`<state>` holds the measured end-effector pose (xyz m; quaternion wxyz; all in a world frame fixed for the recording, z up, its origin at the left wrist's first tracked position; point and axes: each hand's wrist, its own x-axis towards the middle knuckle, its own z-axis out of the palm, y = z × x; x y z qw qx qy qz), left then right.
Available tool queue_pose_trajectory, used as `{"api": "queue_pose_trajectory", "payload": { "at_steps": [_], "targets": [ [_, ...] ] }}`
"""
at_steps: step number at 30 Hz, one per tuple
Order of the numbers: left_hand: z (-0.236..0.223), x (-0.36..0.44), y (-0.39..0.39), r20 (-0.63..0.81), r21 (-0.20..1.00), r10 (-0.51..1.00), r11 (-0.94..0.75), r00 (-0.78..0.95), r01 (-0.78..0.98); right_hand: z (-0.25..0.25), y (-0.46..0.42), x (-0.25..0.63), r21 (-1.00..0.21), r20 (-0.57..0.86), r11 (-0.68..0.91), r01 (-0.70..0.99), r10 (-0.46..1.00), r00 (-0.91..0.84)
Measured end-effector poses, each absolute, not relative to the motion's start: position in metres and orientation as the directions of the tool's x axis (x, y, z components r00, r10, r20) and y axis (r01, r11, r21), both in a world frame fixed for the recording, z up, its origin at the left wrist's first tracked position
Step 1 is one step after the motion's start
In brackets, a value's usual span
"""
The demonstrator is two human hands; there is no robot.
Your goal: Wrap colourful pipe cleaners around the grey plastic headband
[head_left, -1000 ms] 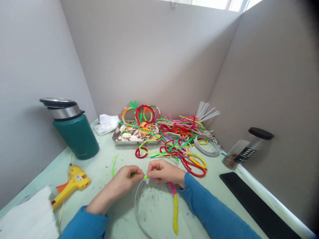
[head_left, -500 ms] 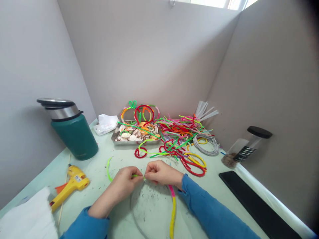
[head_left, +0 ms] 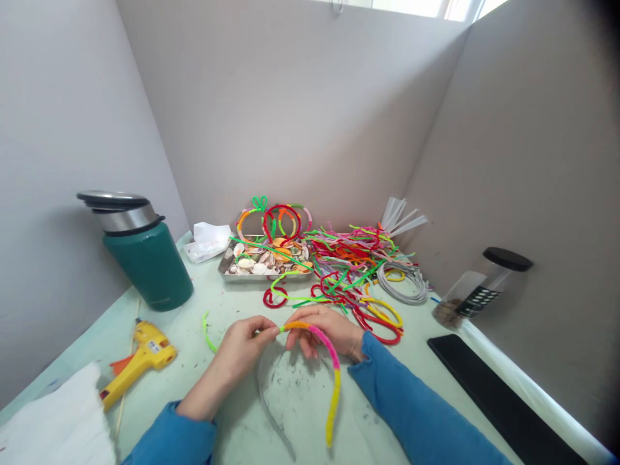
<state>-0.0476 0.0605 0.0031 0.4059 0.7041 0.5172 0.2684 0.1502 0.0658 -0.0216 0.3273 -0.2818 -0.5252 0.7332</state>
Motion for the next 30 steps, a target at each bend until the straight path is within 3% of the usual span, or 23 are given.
{"api": "queue_pose_trajectory", "payload": {
  "at_steps": [6, 14, 17, 22, 30],
  "targets": [
    [-0.004, -0.048, 0.061, -0.101, 0.902, 0.932, -0.061, 0.348, 0.427, -0.023, 0.061, 0.142, -0.979, 0.029, -0.085, -0.185, 0.841, -0.540],
    [0.000, -0.043, 0.058, -0.055, 0.771, 0.945, -0.165, 0.323, 0.615, -0.025, 0.056, 0.130, -0.980, 0.109, 0.164, 0.112, 0.914, -0.391],
    [0.003, -0.041, 0.054, 0.020, 0.666, 0.954, -0.235, 0.298, 0.708, -0.026, 0.056, 0.130, -0.905, 0.214, 0.327, 0.273, 0.903, -0.373],
    [0.002, -0.041, 0.051, 0.157, 0.549, 0.954, -0.300, 0.256, 0.780, -0.028, 0.056, 0.129, -0.677, 0.453, 0.580, 0.453, 0.814, -0.364],
    [0.002, -0.040, 0.048, 0.192, 0.655, 0.938, -0.341, 0.287, 0.674, -0.025, 0.052, 0.126, -0.552, 0.550, 0.618, 0.560, 0.775, -0.313]
  ]
}}
